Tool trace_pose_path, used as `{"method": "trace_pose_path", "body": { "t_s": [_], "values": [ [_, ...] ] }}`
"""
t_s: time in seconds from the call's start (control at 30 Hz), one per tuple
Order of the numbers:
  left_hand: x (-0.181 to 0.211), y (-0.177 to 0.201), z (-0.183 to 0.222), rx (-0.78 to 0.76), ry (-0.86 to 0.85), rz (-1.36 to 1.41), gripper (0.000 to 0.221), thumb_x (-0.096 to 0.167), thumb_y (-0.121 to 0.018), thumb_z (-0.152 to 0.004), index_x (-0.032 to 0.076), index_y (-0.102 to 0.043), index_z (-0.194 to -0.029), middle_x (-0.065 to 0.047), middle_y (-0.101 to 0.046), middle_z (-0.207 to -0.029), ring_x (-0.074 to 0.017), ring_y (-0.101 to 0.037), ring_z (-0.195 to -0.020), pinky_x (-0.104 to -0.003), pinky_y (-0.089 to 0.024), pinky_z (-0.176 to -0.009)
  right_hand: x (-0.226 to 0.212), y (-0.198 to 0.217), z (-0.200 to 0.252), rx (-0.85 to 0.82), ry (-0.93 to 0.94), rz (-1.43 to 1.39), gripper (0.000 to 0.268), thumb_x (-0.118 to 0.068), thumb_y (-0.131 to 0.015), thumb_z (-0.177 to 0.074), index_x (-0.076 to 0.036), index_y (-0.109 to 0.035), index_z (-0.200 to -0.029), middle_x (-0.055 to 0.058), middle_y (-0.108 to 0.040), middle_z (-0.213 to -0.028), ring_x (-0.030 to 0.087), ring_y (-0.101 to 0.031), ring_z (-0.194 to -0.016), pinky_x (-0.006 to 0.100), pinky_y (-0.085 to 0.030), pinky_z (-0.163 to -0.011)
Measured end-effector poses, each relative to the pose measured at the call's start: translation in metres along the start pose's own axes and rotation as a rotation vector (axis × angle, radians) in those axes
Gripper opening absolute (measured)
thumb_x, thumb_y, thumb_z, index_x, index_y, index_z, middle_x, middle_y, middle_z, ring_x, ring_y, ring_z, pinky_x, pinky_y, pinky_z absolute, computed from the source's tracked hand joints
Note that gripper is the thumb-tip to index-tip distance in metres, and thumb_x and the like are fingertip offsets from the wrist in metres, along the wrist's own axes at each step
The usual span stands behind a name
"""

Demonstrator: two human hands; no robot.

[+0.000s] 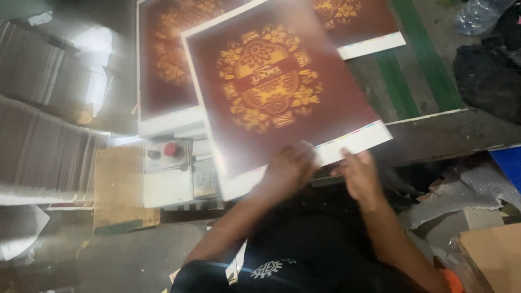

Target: Aligning and stacking printed paper sheets on a production surface.

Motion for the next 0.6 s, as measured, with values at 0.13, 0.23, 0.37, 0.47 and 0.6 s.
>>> {"method": "trace_pose_path", "body": {
  "t_s": [0.13, 0.23, 0.37, 0.47, 0.6],
  "values": [
    [-0.102, -0.008, 0.013, -0.123, 0.274, -0.170, 0.005, 0.016, -0.067, -0.093, 0.014, -0.071, -0.096, -0.008, -0.070, -0.094, -0.0284, -0.069, -0.085, -0.048, -0.056, -0.078, -0.054, 0.043, 0.004, 0.194, 0.141, 0.137, 0.031, -0.010, -0.058, -0.106, -0.002, -0.051, -0.135, 0.010, -0.065, -0.108, 0.015, -0.068, -0.081, 0.030, -0.058, -0.056],
    [-0.185, 0.003, 0.027, -0.355, 0.435, -0.399, 0.014, 0.011, -0.060, -0.097, 0.017, -0.072, -0.102, -0.008, -0.070, -0.101, -0.0328, -0.069, -0.090, -0.048, -0.054, -0.073, -0.077, 0.088, 0.005, 0.266, 0.254, 0.089, 0.038, -0.007, -0.055, -0.107, -0.006, -0.050, -0.144, 0.009, -0.067, -0.117, 0.016, -0.068, -0.086, 0.028, -0.054, -0.055],
    [-0.243, 0.031, 0.035, -0.139, 0.310, -0.442, 0.069, 0.046, -0.073, -0.083, -0.004, -0.062, -0.129, -0.025, -0.058, -0.139, -0.0414, -0.055, -0.131, -0.053, -0.045, -0.104, -0.091, 0.143, 0.016, 0.342, 0.268, 0.149, 0.035, -0.006, -0.052, -0.111, -0.005, -0.050, -0.146, 0.009, -0.066, -0.114, 0.017, -0.067, -0.084, 0.030, -0.053, -0.057],
    [-0.282, 0.016, 0.057, -0.315, 0.364, -0.450, 0.083, 0.061, -0.072, -0.084, -0.004, -0.059, -0.133, -0.023, -0.054, -0.147, -0.0369, -0.051, -0.139, -0.053, -0.039, -0.110, -0.096, 0.170, 0.028, 0.389, 0.270, 0.184, 0.033, -0.004, -0.051, -0.113, -0.004, -0.050, -0.146, 0.010, -0.066, -0.113, 0.017, -0.066, -0.083, 0.030, -0.053, -0.060],
    [-0.288, 0.022, 0.059, -0.228, 0.289, -0.390, 0.082, 0.062, -0.072, -0.082, -0.005, -0.064, -0.129, -0.021, -0.065, -0.134, -0.0334, -0.064, -0.122, -0.046, -0.050, -0.096, -0.110, 0.168, 0.042, 0.450, 0.275, 0.251, 0.030, -0.003, -0.050, -0.115, -0.001, -0.052, -0.145, 0.011, -0.068, -0.113, 0.015, -0.065, -0.083, 0.028, -0.054, -0.063]
  ]
}}
Point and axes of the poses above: each hand's wrist, its own z-axis away from the middle knuckle, its own y-axis out of the back of the hand, x = y × z, the point moved 6 cm from there along -z, towards the middle knuckle
